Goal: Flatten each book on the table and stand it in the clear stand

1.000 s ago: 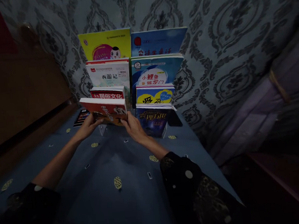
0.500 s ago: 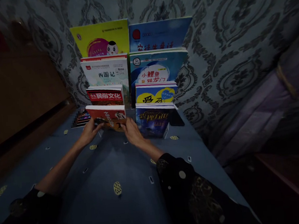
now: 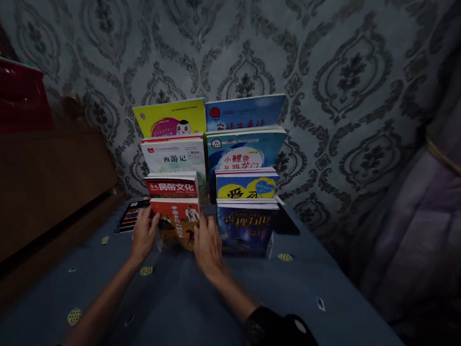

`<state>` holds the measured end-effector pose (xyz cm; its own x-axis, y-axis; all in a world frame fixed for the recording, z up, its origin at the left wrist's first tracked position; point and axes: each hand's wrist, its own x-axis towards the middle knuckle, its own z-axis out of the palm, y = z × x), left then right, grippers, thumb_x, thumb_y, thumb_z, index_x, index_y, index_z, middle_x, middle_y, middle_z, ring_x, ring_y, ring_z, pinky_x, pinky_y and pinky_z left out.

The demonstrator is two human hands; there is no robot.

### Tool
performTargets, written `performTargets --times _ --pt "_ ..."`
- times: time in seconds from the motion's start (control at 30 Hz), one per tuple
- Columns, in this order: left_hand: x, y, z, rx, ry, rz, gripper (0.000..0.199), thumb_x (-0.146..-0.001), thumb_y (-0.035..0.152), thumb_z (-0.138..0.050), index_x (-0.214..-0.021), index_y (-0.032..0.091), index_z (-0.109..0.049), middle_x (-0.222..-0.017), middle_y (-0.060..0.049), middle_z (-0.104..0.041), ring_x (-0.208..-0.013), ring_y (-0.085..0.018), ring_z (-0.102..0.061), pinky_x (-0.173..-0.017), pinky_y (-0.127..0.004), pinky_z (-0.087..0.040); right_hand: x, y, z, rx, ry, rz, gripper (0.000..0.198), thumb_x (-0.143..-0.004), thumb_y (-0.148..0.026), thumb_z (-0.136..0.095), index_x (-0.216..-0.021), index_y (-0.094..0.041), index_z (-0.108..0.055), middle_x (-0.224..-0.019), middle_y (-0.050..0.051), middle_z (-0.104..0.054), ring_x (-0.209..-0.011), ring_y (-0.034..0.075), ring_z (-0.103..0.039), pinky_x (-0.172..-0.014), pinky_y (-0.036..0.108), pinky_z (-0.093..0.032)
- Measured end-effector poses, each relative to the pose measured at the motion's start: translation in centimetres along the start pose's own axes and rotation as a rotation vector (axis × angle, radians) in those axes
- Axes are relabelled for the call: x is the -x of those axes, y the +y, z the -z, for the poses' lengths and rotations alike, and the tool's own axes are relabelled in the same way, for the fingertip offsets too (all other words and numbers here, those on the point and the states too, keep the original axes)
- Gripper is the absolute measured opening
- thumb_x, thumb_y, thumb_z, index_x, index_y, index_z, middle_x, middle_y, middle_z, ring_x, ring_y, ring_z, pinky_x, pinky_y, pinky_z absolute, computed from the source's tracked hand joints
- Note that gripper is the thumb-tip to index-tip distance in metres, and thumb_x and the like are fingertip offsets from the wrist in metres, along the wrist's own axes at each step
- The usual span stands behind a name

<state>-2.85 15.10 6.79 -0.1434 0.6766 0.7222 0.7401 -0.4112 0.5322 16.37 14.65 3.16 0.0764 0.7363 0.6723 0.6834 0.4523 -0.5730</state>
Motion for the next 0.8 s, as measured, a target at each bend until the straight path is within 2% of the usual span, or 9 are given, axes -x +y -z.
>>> performTargets --times 0.2,0.33,0.53,0.6,0.67,0.8 --pt "0.1 -0.1 -0.2 0.054 0.025 -0.009 0.023 -0.100 0.034 -0.043 -0.104 0.021 -0.062 -0.094 -0.005 -0.054 -0.089 -0.023 -0.058 -0.081 -0.034 -0.051 -0.2 0.4 -1.2 -0.059 0.077 -0.052 0.044 -0.100 -0.035 -0.037 -0.131 -0.018 -0.062 -0.121 0.017 -0.064 -0.117 0.032 -0.059 -0.099 0.049 -0.050" --pt "0.2 -0.3 -0.5 0.081 0.032 -0.008 0.026 -0.100 0.033 -0.043 -0.113 0.021 -0.062 -0.095 -0.006 -0.054 -0.091 -0.023 -0.058 -0.082 -0.034 -0.051 -0.2 0.7 -1.3 -0.122 0.080 -0.031 0.045 -0.101 -0.034 -0.034 -0.131 -0.017 -0.062 -0.112 0.016 -0.064 -0.106 0.029 -0.062 -0.094 0.046 -0.052" --pt "0.0 -0.5 -0.4 0.081 0.018 -0.003 0.028 -0.099 0.037 -0.045 -0.118 0.022 -0.060 -0.101 -0.007 -0.059 -0.100 -0.024 -0.060 -0.090 -0.038 -0.051 -0.2 0.5 -1.1 -0.097 0.075 -0.002 0.043 -0.099 -0.031 -0.036 -0.133 -0.019 -0.060 -0.112 0.014 -0.061 -0.105 0.029 -0.060 -0.093 0.047 -0.053" --pt "-0.6 -0.2 -0.3 0.085 0.038 -0.008 0.032 -0.099 0.039 -0.044 -0.123 0.021 -0.058 -0.109 -0.009 -0.061 -0.109 -0.026 -0.058 -0.099 -0.042 -0.049 -0.4 0.0 -1.0 -0.082 0.092 0.037 0.043 -0.099 -0.031 -0.038 -0.136 -0.019 -0.056 -0.115 0.015 -0.059 -0.111 0.030 -0.058 -0.098 0.050 -0.051" --pt "-1.5 0.3 -0.3 0.122 0.059 -0.023 0.040 -0.100 0.039 -0.042 -0.134 0.020 -0.052 -0.124 -0.013 -0.060 -0.123 -0.027 -0.055 -0.108 -0.046 -0.043 -0.9 -0.6 -1.1 -0.084 0.135 0.069 0.047 -0.099 -0.033 -0.039 -0.143 -0.017 -0.049 -0.127 0.018 -0.055 -0.125 0.032 -0.052 -0.105 0.054 -0.046" --pt "-3.4 1.7 -0.3 0.239 0.073 -0.055 0.052 -0.101 0.038 -0.040 -0.150 0.018 -0.038 -0.152 -0.014 -0.047 -0.143 -0.025 -0.043 -0.120 -0.043 -0.032 -2.6 -1.8 -1.6 -0.177 0.160 0.046 0.058 -0.102 -0.039 -0.034 -0.154 -0.013 -0.032 -0.149 0.021 -0.045 -0.144 0.031 -0.037 -0.115 0.056 -0.036"
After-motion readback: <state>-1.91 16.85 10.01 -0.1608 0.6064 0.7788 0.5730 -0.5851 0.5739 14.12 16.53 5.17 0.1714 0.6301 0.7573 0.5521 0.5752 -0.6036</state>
